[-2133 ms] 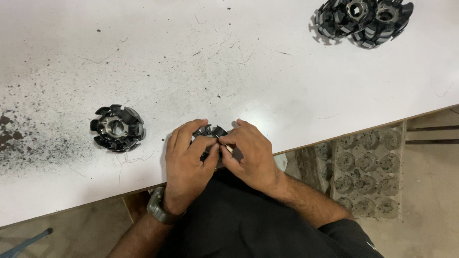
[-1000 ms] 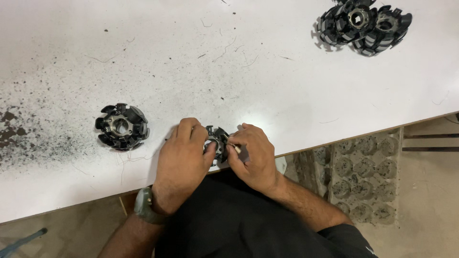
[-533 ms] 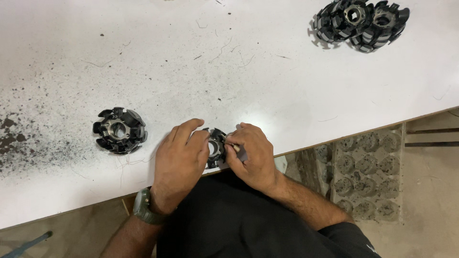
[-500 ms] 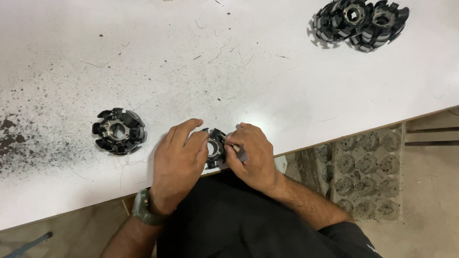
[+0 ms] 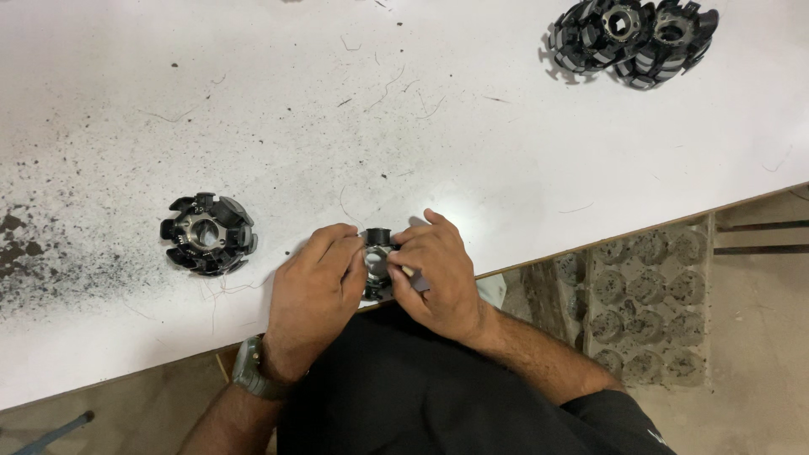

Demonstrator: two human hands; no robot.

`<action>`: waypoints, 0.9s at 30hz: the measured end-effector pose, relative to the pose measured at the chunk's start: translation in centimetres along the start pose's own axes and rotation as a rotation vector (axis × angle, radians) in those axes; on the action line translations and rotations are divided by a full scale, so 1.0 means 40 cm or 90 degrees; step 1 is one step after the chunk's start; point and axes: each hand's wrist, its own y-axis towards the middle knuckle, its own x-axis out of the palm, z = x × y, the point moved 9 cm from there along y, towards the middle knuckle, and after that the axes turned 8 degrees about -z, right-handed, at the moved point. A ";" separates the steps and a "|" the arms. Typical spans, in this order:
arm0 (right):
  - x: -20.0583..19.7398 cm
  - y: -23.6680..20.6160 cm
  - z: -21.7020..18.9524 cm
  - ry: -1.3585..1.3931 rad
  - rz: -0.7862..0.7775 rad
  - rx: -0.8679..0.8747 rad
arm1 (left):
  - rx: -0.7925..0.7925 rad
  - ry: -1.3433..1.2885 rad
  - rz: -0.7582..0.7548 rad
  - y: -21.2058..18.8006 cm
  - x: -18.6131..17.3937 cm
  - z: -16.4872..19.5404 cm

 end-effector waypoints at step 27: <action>0.021 -0.014 -0.008 -0.041 0.019 -0.076 | 0.036 0.066 0.043 -0.046 0.053 -0.012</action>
